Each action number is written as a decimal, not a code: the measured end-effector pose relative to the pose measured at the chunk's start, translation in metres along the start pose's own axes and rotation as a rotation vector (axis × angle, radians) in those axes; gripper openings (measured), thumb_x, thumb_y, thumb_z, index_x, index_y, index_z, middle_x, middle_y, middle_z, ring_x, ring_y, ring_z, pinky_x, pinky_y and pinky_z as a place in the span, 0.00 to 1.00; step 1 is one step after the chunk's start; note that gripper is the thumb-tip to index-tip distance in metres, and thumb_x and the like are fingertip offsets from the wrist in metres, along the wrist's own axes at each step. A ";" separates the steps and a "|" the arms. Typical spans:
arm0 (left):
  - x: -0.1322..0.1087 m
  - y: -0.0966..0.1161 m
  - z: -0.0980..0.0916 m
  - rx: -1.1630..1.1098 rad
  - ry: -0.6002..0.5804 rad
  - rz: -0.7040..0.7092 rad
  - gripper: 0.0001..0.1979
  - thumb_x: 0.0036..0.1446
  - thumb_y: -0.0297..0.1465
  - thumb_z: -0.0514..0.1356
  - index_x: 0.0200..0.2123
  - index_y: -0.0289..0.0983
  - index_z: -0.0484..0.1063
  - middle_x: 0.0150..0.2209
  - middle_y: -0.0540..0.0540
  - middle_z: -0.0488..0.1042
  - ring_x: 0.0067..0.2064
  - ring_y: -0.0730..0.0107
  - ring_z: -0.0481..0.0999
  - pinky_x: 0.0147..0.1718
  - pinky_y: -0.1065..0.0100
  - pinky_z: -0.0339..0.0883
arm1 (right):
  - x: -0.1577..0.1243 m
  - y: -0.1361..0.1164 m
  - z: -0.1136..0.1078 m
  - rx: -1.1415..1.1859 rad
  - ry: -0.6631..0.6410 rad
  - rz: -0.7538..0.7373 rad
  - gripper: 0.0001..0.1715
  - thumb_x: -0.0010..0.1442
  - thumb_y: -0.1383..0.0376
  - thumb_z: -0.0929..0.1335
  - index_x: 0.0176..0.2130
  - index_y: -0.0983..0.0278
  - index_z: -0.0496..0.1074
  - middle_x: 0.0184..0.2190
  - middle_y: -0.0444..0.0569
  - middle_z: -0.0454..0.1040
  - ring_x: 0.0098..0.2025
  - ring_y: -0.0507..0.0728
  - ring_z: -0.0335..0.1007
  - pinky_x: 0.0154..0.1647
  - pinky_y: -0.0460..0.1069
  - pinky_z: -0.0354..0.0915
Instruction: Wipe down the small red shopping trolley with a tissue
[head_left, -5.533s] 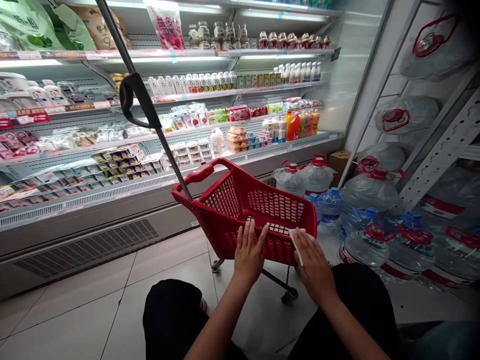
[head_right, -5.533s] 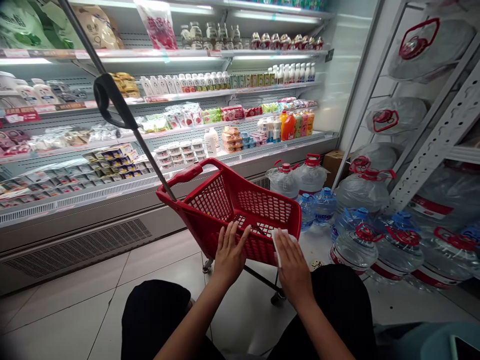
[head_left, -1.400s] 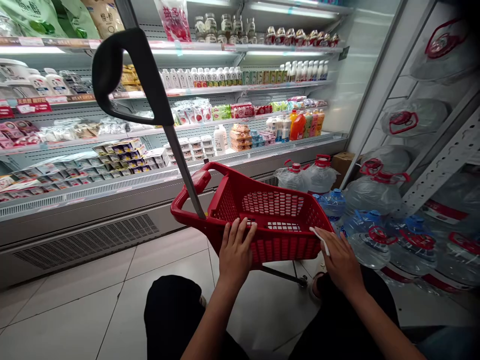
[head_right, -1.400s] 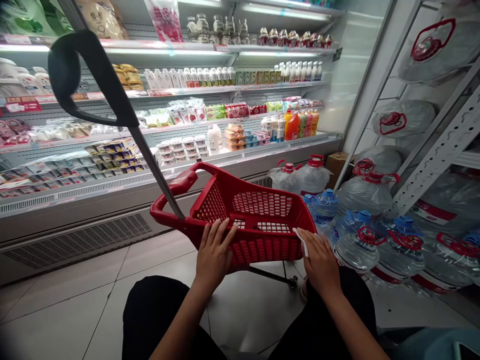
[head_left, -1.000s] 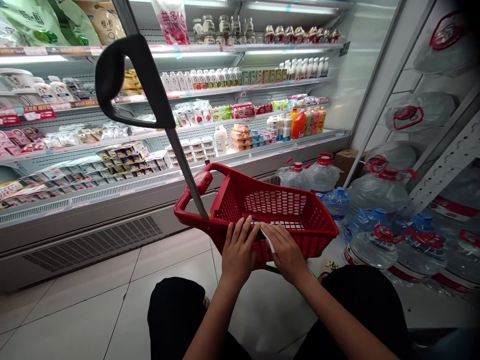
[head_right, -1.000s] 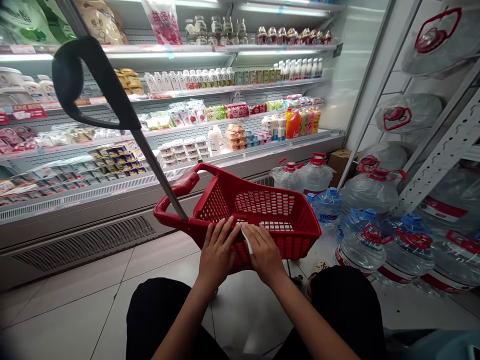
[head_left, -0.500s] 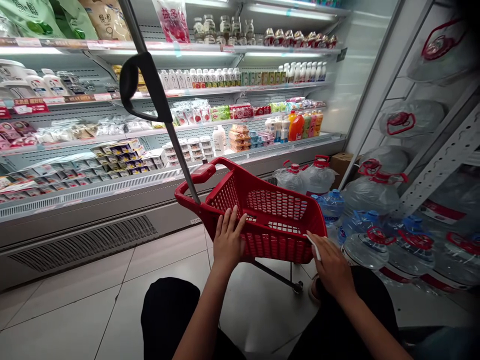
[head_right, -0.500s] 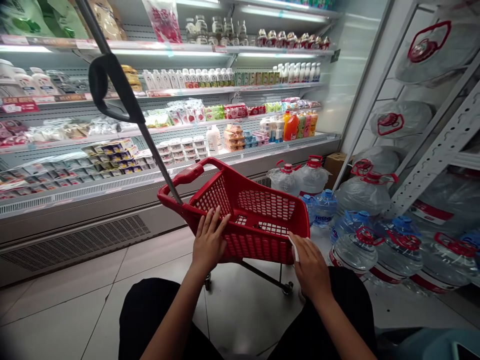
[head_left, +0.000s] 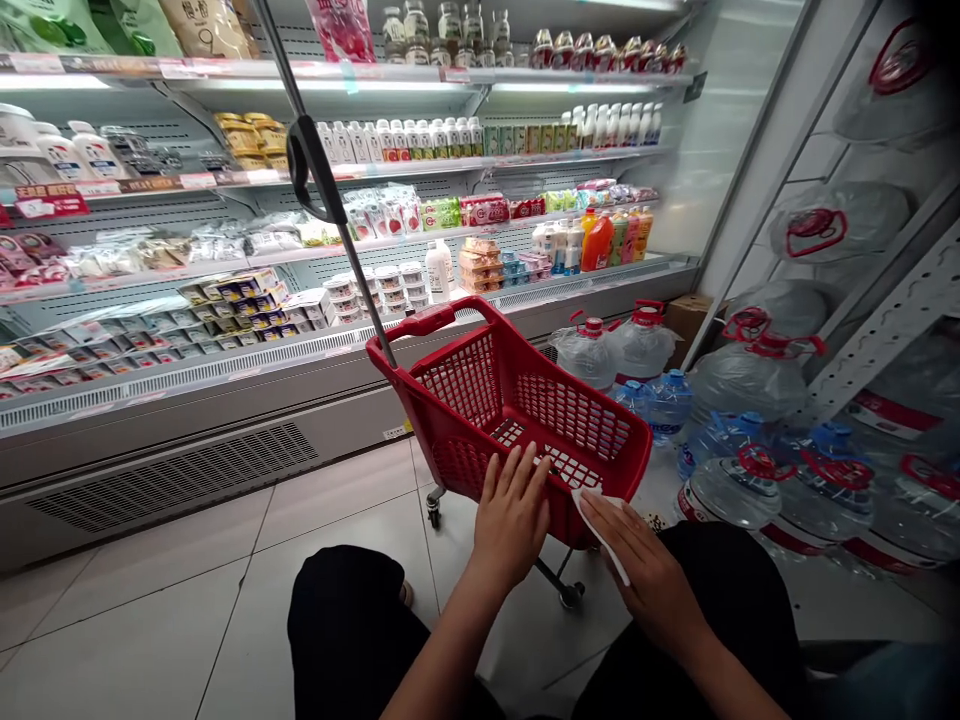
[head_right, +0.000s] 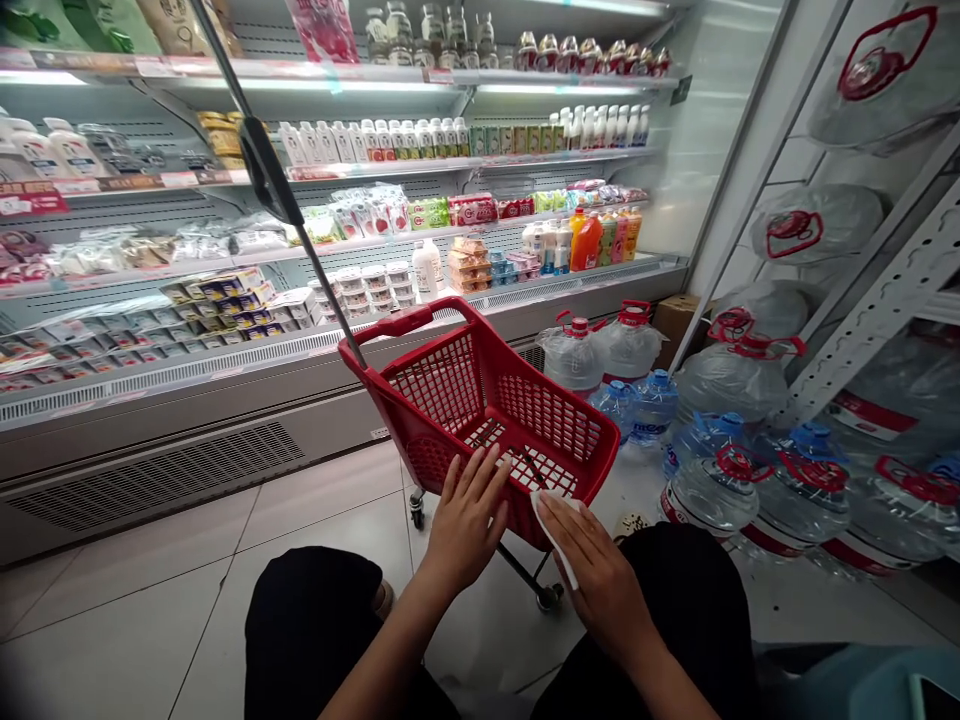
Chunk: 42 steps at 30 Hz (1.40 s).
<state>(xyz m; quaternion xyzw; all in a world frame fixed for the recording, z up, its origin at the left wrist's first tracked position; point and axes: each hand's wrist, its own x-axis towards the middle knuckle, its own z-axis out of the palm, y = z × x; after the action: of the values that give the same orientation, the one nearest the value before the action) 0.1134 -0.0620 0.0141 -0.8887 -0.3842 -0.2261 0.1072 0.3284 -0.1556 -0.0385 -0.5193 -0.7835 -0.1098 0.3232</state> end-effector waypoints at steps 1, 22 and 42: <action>-0.002 0.004 -0.001 -0.014 -0.011 0.021 0.30 0.73 0.35 0.52 0.74 0.45 0.52 0.77 0.50 0.48 0.77 0.60 0.49 0.75 0.48 0.44 | -0.006 0.005 -0.003 0.010 -0.017 -0.007 0.38 0.72 0.68 0.58 0.76 0.57 0.48 0.73 0.48 0.60 0.73 0.60 0.57 0.76 0.61 0.54; -0.001 0.012 0.005 -0.123 -0.042 -0.030 0.31 0.71 0.33 0.54 0.73 0.34 0.53 0.77 0.37 0.47 0.77 0.53 0.44 0.72 0.46 0.54 | 0.006 -0.019 0.013 0.012 0.008 -0.016 0.38 0.73 0.69 0.59 0.76 0.60 0.48 0.72 0.49 0.61 0.74 0.59 0.56 0.76 0.60 0.52; -0.012 -0.030 0.002 -0.052 0.015 -0.080 0.24 0.75 0.33 0.47 0.70 0.36 0.58 0.75 0.40 0.55 0.76 0.59 0.50 0.73 0.49 0.54 | 0.025 0.102 -0.013 0.164 0.154 0.450 0.28 0.76 0.55 0.57 0.70 0.52 0.64 0.62 0.49 0.75 0.63 0.64 0.73 0.61 0.59 0.72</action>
<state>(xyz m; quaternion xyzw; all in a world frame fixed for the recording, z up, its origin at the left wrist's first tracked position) 0.0849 -0.0481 0.0069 -0.8733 -0.4126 -0.2468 0.0780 0.4170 -0.0993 -0.0299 -0.6428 -0.6276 -0.0105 0.4391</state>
